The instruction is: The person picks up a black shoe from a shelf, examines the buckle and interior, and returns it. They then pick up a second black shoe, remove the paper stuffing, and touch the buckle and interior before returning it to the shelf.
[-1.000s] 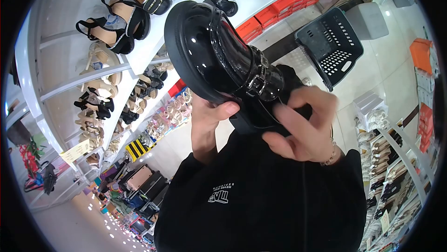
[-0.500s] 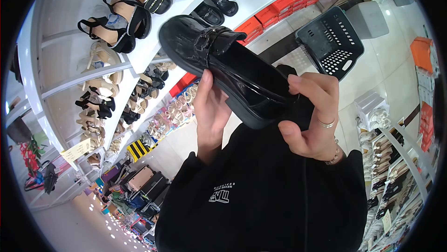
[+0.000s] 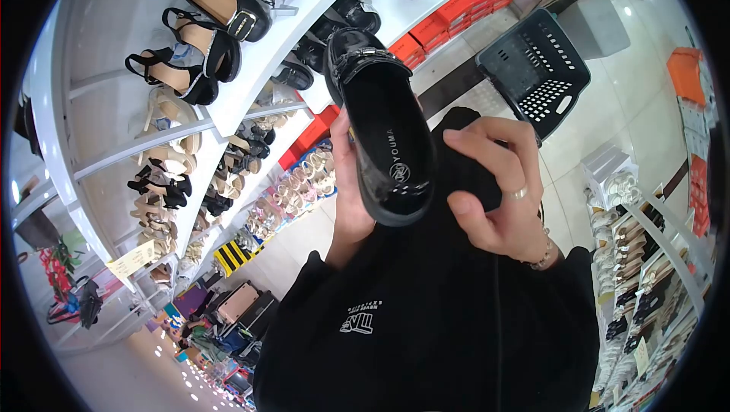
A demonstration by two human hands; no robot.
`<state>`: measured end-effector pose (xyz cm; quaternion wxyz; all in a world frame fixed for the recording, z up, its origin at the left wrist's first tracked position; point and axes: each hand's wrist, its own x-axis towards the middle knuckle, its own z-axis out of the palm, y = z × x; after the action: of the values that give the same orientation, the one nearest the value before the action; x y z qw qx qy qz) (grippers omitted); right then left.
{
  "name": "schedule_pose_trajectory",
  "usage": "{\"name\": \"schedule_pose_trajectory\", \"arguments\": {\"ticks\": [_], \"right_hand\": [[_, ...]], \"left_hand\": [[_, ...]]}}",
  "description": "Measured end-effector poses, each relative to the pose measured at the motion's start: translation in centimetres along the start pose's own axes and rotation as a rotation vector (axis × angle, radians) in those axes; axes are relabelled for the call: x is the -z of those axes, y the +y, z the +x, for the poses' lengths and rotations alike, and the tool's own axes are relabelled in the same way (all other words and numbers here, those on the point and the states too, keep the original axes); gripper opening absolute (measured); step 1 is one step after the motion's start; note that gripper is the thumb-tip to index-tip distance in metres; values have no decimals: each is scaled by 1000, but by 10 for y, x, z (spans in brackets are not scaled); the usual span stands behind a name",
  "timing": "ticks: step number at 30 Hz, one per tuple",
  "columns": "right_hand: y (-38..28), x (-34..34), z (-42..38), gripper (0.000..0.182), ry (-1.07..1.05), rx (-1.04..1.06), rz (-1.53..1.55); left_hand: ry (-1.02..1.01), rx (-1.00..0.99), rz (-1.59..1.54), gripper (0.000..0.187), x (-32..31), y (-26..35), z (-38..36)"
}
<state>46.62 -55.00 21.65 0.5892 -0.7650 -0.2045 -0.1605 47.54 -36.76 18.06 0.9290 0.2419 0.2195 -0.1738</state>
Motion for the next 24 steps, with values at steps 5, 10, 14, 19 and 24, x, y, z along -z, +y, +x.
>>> {"name": "schedule_pose_trajectory", "arguments": {"ticks": [5, 10, 14, 19, 24], "right_hand": [[38, -5, 3, 22, -114, -335, 75], [105, -15, -16, 38, -173, -685, 364], [109, -9, -19, 44, -118, -1011, 727], [112, 6, -19, 47, -116, -1075, 996], [111, 9, -29, 50, -191, -1013, 992]], "left_hand": [[191, -234, 455, 46, 18, -1, 17], [115, -560, 1033, 68, 28, -15, 27], [-128, -972, 1611, 66, 25, -13, 39], [-374, -1154, 2180, 59, 27, -12, 44], [-446, -1408, 2162, 52, 43, -20, 63]]}}
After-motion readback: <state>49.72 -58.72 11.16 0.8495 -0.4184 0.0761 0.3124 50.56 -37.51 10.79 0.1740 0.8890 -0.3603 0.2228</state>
